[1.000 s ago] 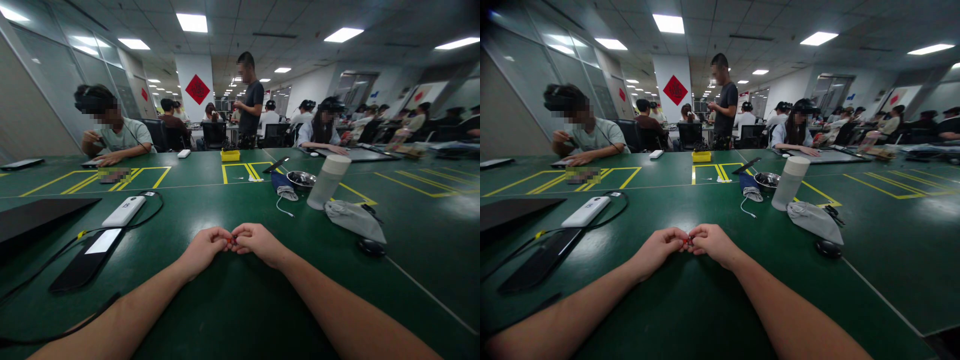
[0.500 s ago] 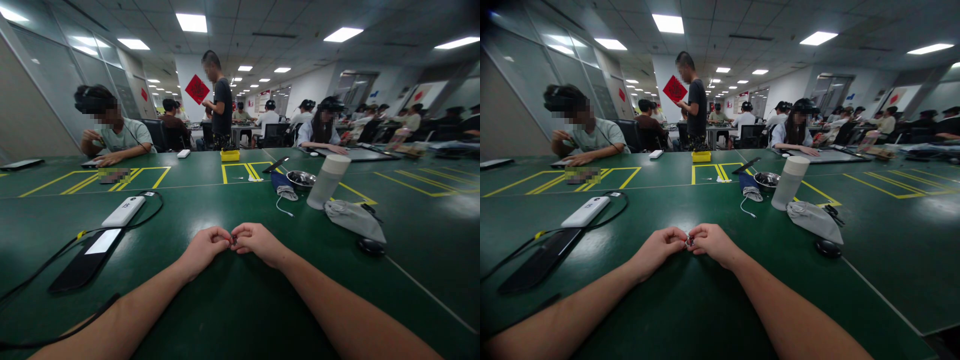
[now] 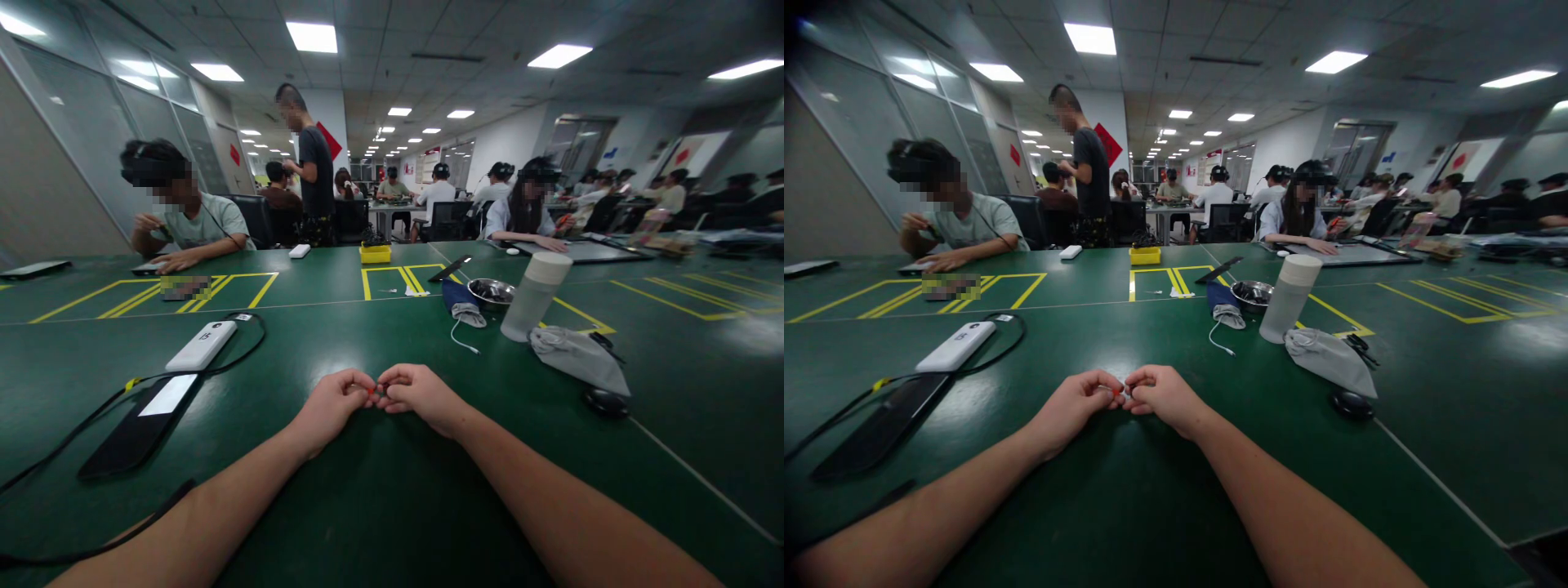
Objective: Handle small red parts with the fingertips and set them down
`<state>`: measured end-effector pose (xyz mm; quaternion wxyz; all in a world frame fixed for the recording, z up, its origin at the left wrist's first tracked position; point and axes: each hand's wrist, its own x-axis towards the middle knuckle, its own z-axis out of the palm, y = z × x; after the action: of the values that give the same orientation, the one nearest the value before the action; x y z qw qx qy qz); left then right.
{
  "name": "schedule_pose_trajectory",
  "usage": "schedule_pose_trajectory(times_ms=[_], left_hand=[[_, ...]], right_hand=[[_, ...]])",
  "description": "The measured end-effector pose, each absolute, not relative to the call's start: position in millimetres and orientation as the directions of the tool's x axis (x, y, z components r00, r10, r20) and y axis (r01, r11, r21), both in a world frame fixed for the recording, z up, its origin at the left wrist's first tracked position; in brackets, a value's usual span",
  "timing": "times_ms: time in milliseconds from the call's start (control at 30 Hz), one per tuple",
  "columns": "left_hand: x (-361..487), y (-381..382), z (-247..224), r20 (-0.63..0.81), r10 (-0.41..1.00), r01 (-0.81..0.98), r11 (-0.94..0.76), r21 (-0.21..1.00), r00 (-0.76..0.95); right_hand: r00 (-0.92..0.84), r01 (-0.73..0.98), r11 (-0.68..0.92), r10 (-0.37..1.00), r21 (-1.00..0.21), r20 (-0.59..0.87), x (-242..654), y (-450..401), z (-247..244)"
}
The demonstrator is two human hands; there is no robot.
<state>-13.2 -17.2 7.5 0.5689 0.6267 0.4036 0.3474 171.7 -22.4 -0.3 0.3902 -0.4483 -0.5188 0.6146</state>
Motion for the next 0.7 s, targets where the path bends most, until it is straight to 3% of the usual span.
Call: schedule_pose_trajectory(times_ms=[533,700], left_hand=[[-15.0,-19.1,10.3,-0.048,0.915,0.19,-0.032,0.981,0.4],[-15.6,-18.4,8.2,-0.022,0.922,0.17,-0.048,0.984,0.387]], right_hand=[[-0.309,0.014,-0.104,0.946,-0.994,-0.103,172.4,-26.3,5.0],[-0.278,-0.039,-0.163,0.949,-0.986,-0.146,171.2,-25.1,4.9]])
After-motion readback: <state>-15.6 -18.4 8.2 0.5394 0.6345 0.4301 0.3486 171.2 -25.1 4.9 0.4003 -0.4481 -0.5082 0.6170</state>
